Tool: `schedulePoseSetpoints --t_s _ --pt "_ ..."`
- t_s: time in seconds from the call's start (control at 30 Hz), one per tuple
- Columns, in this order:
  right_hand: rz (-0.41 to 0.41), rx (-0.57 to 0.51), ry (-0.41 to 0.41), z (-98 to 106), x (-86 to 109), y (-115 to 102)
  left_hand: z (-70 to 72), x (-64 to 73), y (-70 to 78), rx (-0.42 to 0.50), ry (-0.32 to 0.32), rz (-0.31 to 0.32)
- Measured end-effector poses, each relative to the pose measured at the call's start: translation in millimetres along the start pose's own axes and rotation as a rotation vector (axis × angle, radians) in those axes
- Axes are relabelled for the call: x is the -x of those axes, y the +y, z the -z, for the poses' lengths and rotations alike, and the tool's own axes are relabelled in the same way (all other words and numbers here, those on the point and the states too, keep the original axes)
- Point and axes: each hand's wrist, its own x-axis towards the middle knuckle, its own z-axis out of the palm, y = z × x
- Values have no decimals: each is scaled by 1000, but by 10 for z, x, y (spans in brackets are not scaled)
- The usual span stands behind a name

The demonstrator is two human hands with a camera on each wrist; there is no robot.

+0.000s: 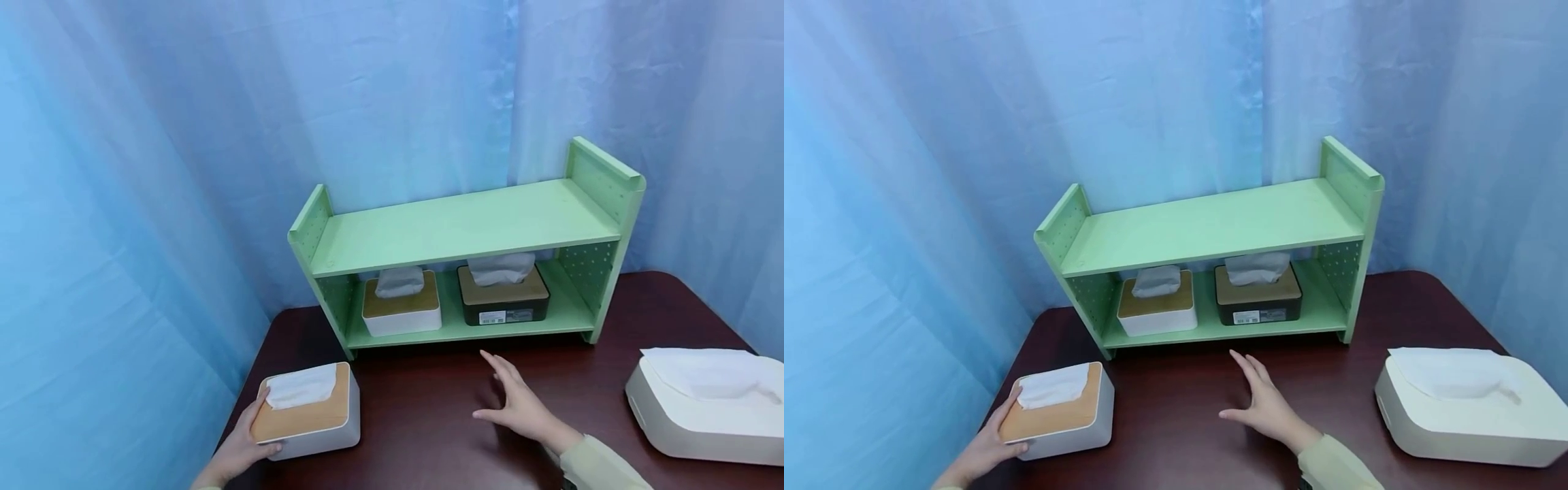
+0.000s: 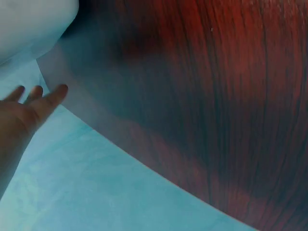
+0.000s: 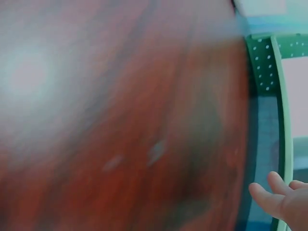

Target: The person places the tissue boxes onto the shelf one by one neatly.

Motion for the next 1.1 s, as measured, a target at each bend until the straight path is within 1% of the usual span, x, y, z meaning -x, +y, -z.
schedulePoseSetpoints --t_s 0.13,0.3,0.47,0.63,0.87,0.97,1.1 --pt "26 -33 -56 -87 -120 -138 -31 -7 -11 83 15 21" --pt "54 -51 -110 -180 -220 -275 -61 -22 -11 122 8 31" --pt "64 -63 -142 -285 -288 -398 -102 -22 37 128 11 48" --pt "93 -85 -179 -400 -319 -489 -191 -42 111 125 25 65" --pt "105 -118 -224 -509 -296 -544 -307 -65 206 151 35 47" --pt "107 -112 -226 -556 -284 -562 -343 -73 230 148 32 60" --pt "120 -85 -231 -622 -275 -588 -413 -85 286 140 24 60"
